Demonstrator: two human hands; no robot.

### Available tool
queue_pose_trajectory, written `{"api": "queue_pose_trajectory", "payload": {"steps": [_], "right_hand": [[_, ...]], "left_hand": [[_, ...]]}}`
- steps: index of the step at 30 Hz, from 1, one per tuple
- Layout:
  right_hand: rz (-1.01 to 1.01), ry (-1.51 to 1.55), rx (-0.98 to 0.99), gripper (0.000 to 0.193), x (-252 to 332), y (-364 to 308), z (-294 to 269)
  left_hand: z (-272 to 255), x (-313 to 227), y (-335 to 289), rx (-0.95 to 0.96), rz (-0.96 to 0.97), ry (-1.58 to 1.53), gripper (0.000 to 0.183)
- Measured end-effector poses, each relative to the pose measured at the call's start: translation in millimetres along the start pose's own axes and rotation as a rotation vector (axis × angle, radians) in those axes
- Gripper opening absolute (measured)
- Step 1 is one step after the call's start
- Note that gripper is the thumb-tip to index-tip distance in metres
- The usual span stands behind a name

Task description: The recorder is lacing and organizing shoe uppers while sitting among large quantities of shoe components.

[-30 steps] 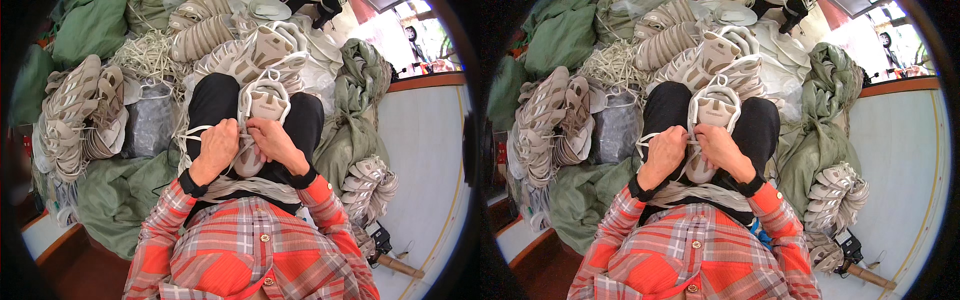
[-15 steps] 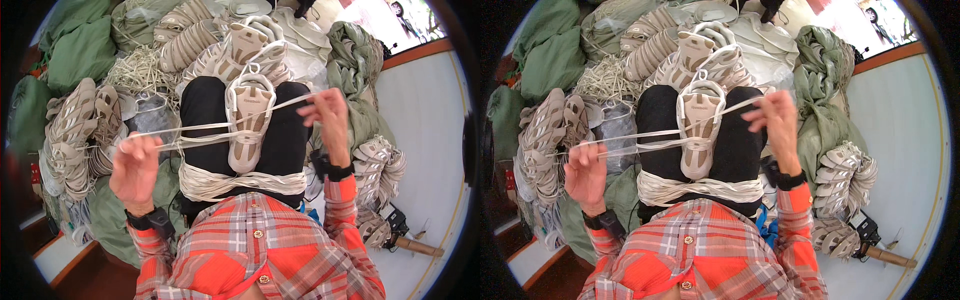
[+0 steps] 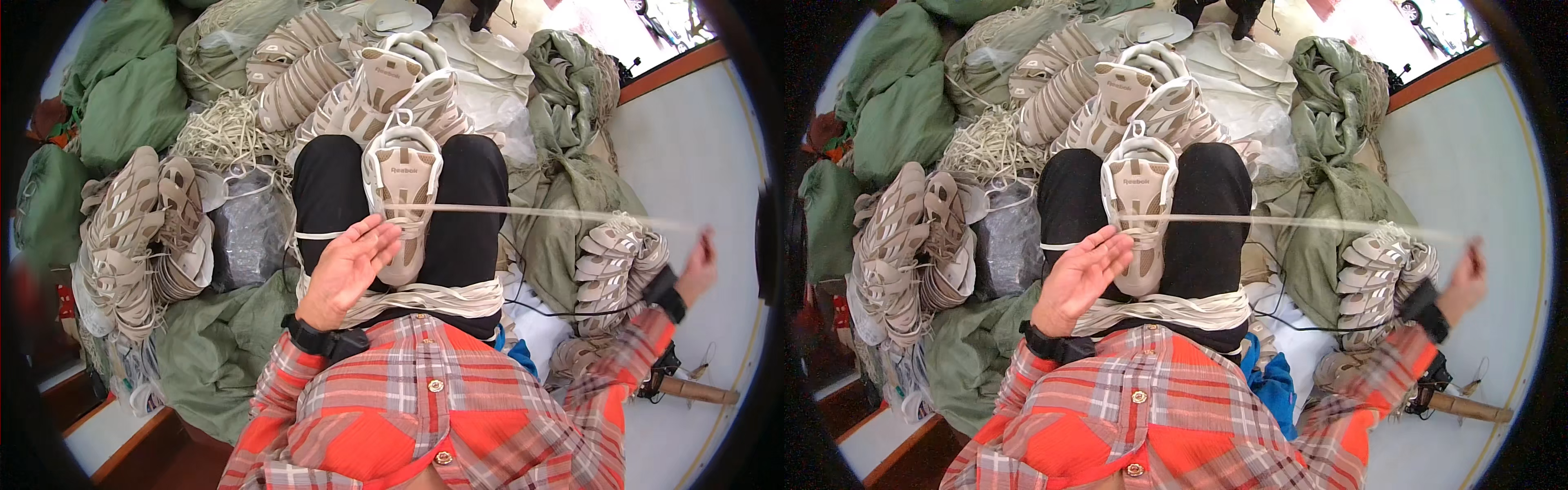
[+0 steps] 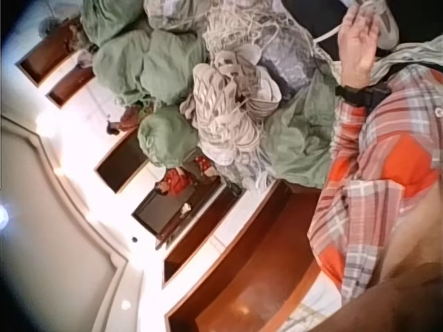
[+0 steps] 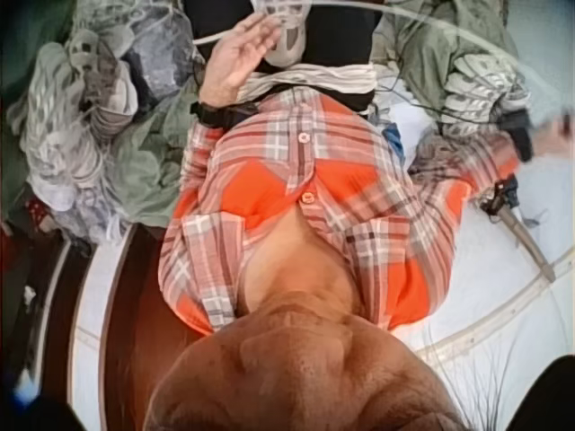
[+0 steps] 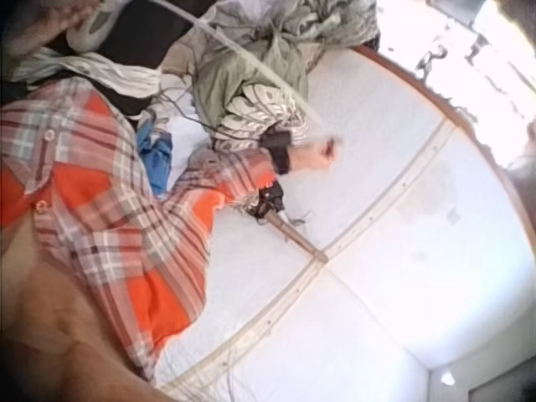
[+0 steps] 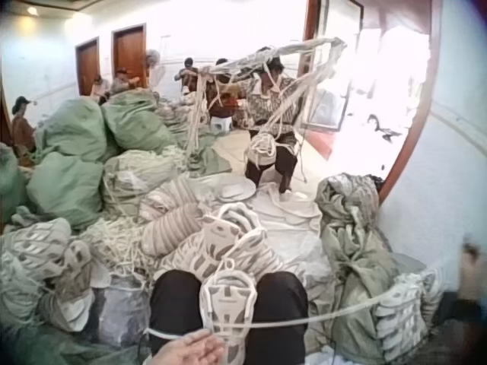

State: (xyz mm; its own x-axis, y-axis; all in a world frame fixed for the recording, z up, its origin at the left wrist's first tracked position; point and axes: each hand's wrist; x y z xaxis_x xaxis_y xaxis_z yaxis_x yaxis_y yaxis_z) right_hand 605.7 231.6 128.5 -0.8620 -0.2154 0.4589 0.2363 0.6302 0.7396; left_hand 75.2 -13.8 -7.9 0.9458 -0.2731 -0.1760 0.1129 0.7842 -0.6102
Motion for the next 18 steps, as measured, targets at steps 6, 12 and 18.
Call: {"api": "queue_pose_trajectory", "payload": {"steps": [6,12,18], "right_hand": [[-0.127,0.033,0.22,0.025,-6,-57,31],[-0.587,0.562,0.723,0.009,233,-244,146],[-0.747,0.28,0.877,0.006,268,-256,141]], "left_hand": [[-2,-2,-7,-0.395,0.659,1.408,0.023],[19,-3,26,-0.179,0.959,1.676,0.02],[35,3,55,-0.201,0.863,1.821,0.017]]}}
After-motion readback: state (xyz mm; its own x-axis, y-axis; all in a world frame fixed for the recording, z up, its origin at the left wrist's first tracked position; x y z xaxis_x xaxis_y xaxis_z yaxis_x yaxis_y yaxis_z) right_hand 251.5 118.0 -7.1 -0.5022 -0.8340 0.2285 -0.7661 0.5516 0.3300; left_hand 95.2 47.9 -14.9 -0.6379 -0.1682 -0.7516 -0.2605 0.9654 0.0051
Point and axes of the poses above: each hand's wrist, its own y-axis towards the middle knuckle, its own z-axis out of the palm, x = y × z, and after that the axes turned 9 degrees about -z, right-handed
